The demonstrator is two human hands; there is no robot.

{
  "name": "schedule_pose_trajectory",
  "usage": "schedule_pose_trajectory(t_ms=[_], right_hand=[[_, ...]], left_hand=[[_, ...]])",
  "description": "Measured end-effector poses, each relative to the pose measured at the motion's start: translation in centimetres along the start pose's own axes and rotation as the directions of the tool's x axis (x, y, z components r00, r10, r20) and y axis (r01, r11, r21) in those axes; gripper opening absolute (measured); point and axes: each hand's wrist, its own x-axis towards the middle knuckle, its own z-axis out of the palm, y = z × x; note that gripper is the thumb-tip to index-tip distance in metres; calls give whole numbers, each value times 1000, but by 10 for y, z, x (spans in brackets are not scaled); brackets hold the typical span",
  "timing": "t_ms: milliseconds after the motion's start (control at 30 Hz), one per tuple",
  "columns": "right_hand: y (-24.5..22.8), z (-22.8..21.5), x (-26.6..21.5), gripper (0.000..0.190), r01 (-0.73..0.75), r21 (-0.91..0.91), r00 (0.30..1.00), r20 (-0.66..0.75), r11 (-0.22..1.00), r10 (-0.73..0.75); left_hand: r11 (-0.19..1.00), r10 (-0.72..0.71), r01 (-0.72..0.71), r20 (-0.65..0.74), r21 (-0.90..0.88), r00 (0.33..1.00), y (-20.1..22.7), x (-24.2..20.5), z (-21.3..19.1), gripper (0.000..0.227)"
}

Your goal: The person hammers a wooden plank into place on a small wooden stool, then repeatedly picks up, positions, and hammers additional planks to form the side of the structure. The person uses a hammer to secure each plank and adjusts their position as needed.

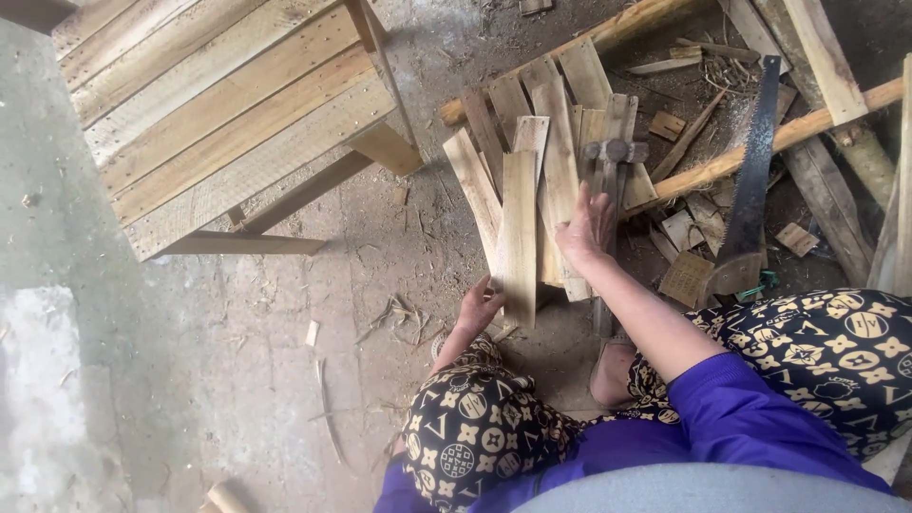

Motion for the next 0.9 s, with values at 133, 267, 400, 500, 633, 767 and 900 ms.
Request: schedule_pose_trajectory(t_ms=[133,267,400,500,633,767,900], right_hand=[[21,87,9,67,-57,304,997,64,951,39],[28,138,-12,40,176,424,984,-68,888,-162],[0,95,-43,25,22,687,996,45,727,-73],[12,100,-38,28,-43,668,991,122,743,-52],[34,37,-27,27,129,277,978,-196,952,-75],[73,5,-22,67,-203,100,935,-276,974,223],[141,68,1,56,-268,205,956,-60,941,286]], left_hand=[[996,12,-17,-60,-90,998,14,-10,2,81],[921,51,-19,72,-389,996,113,-56,-26,101],[840,72,21,149,-542,986,92,-39,-13,104],[817,-24,130,193,-562,981,74,-25,-5,68],[798,-1,27,43,-602,999,58,-20,-4,39],[834,28,-35,-21,-551,999,33,-9,0,35],[847,24,-62,-78,-527,997,83,-41,-5,33]])
